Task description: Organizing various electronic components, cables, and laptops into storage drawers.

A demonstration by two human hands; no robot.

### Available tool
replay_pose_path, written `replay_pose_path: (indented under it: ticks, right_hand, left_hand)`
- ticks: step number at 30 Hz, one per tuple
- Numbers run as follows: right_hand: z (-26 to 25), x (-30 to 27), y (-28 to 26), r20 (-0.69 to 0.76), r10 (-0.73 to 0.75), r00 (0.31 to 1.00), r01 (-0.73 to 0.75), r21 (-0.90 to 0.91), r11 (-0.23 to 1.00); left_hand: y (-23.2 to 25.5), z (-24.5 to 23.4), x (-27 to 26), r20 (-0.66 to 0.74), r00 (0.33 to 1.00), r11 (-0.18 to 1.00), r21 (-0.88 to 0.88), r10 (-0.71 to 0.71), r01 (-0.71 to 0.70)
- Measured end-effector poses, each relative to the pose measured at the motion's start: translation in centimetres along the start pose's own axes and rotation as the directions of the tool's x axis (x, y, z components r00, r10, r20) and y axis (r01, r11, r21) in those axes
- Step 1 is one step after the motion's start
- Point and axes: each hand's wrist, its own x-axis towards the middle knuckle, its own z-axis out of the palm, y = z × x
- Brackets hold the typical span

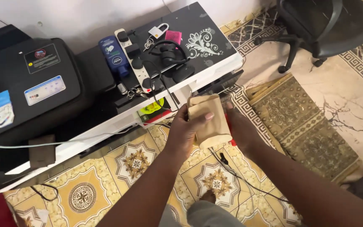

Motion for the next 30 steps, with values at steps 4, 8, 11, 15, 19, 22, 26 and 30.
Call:
replay_pose_path:
  ticks: [4,8,11,15,19,22,26,30]
  right_hand:
    - [-1.0,-0.8,-0.9,0.046,-0.021,0.999,0.014,0.148,0.989]
    - [-0.8,0.2,-1.0,0.147,-0.106,0.984,0.063,0.27,0.961]
    - [-0.8,1.6,-1.5,0.152,-0.071,0.986,0.018,0.323,0.946]
    - [-0.6,1.6,-3.6,0.201,-0.074,0.977,0.005,0.323,0.946]
    - [-0.1,4.7,-3.8,0.22,-0.072,0.973,0.012,0.263,0.965]
    - [0.0,8.2,-2.0,0.178,-0.064,0.982,0.021,0.237,0.971]
    - [-0.3,11.3,-1.1,0.192,-0.167,0.967,0.106,0.296,0.949]
    - [-1.1,12.1,-2.2,0.137,-0.113,0.984,0.08,0.226,0.971]
  left_hand:
    - [-0.4,1.0,0.6,0.001,0.999,0.999,-0.017,0.04,-0.04]
    - [-0.1,0.5,1.4,-0.048,0.998,0.999,0.01,0.032,-0.032]
    - [0.3,-0.1,2.4,-0.049,0.998,0.999,-0.002,0.037,-0.038]
    - [1.3,-0.4,4.0,-0.063,0.998,1.0,0.022,0.016,-0.014]
    - [1.5,-1.1,6.2,-0.076,0.997,1.0,0.007,0.01,-0.009]
    - [1.8,-1.5,7.8,-0.084,0.996,1.0,0.002,0.023,-0.023]
    - [2.7,-1.3,9.4,-0.093,0.996,1.0,0.002,0.016,-0.016]
    - [2.7,-0.6,11.2,-0.158,0.987,0.997,0.057,-0.035,0.045]
